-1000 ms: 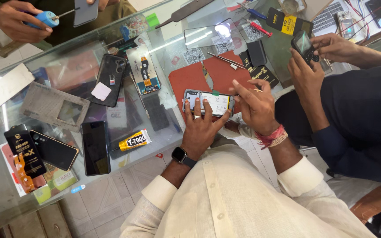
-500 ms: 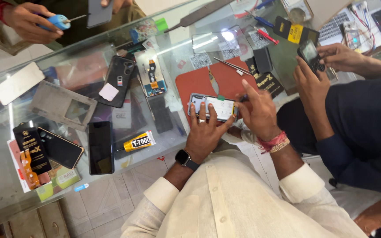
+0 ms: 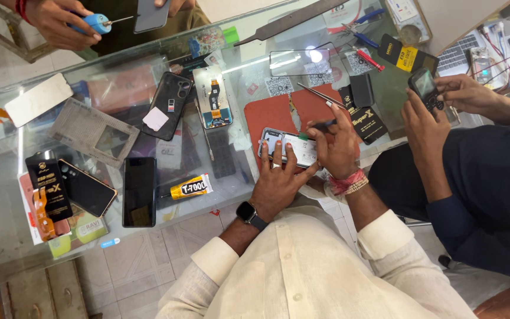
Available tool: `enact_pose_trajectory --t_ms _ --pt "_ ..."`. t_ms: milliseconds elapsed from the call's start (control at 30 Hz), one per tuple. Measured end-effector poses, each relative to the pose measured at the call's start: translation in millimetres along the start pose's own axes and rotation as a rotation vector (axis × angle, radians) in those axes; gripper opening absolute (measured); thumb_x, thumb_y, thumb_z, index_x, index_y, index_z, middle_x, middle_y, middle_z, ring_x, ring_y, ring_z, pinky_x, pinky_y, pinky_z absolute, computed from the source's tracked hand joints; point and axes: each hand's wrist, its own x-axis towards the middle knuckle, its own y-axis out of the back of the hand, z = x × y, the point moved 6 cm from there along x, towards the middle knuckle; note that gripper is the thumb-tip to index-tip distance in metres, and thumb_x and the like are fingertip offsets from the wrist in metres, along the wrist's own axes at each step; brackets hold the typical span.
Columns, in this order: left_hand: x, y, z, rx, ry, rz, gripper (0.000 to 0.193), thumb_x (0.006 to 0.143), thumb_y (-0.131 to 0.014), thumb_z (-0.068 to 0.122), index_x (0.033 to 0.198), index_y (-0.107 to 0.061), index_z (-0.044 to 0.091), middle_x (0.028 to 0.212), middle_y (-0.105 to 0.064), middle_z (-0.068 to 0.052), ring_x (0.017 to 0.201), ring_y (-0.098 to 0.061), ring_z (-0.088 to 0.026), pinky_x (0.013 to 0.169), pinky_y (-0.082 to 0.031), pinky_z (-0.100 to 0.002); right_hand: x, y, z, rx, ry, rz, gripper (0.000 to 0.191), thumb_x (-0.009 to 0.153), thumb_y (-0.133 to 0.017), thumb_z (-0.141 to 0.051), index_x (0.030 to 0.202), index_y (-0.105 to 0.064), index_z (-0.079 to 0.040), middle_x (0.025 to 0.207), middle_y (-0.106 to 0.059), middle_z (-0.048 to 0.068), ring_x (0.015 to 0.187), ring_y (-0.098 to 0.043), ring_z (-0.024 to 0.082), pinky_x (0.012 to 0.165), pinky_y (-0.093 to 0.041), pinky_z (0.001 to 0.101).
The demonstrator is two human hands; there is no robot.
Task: The person uses a small screwdriver to work on the internal components of a disassembled smartphone. They repeatedly pry and adjust parts near the battery and motherboard while holding the device steady with their other hand.
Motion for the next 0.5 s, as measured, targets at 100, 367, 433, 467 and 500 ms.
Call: enact_pose_trajectory --t_ms 100,367,433,467,500 --pt "-1 0 -1 0.003 0.0 0.003 0.047 0.108 -0.047 0.031 0.154 -0.048 0.041 0.14 -0.051 -0.031 0.14 -0.043 -0.054 0.115 -0.027 -0.077 9 -3 2 -0.081 0.074 -0.031 0.064 0.102 -0.064 0.01 0.155 -0.028 0.001 0.108 -0.072 0.022 0.097 -0.077 0.025 0.081 -0.065 0.0327" --pt "0 -5 -3 0.014 -0.001 0.002 0.046 0.108 -0.046 0.035 0.154 -0.047 0.041 0.138 -0.051 -0.031 0.14 -0.042 -0.055 0.115 -0.027 -0.078 13 -11 6 -0.05 0.022 -0.052 0.067 0.104 -0.066 0.007 0.157 -0.027 -0.001 0.105 -0.074 0.017 0.092 -0.078 0.024 0.076 -0.066 0.0315" --pt "-1 -6 -3 0.002 0.0 0.008 0.046 0.109 -0.046 0.035 0.154 -0.047 0.041 0.138 -0.052 -0.031 0.14 -0.042 -0.055 0.115 -0.027 -0.077 12 -11 7 -0.057 0.006 -0.051 0.066 0.104 -0.066 0.007 0.157 -0.027 -0.001 0.105 -0.074 0.017 0.091 -0.078 0.024 0.074 -0.065 0.0312" --pt "0 -6 -3 0.007 -0.002 0.009 0.046 0.109 -0.046 0.035 0.154 -0.047 0.041 0.139 -0.052 -0.031 0.141 -0.042 -0.055 0.115 -0.027 -0.077 13 -11 8 -0.071 0.006 -0.052 0.066 0.103 -0.066 0.007 0.157 -0.027 0.0 0.104 -0.074 0.017 0.09 -0.078 0.024 0.073 -0.065 0.0311" --pt "0 -6 -3 0.012 -0.002 0.009 0.046 0.109 -0.046 0.035 0.154 -0.047 0.041 0.139 -0.052 -0.031 0.141 -0.042 -0.055 0.116 -0.027 -0.077 13 -11 8 -0.083 0.006 -0.054 0.066 0.103 -0.066 0.007 0.157 -0.028 0.0 0.104 -0.075 0.017 0.09 -0.078 0.024 0.073 -0.065 0.031"
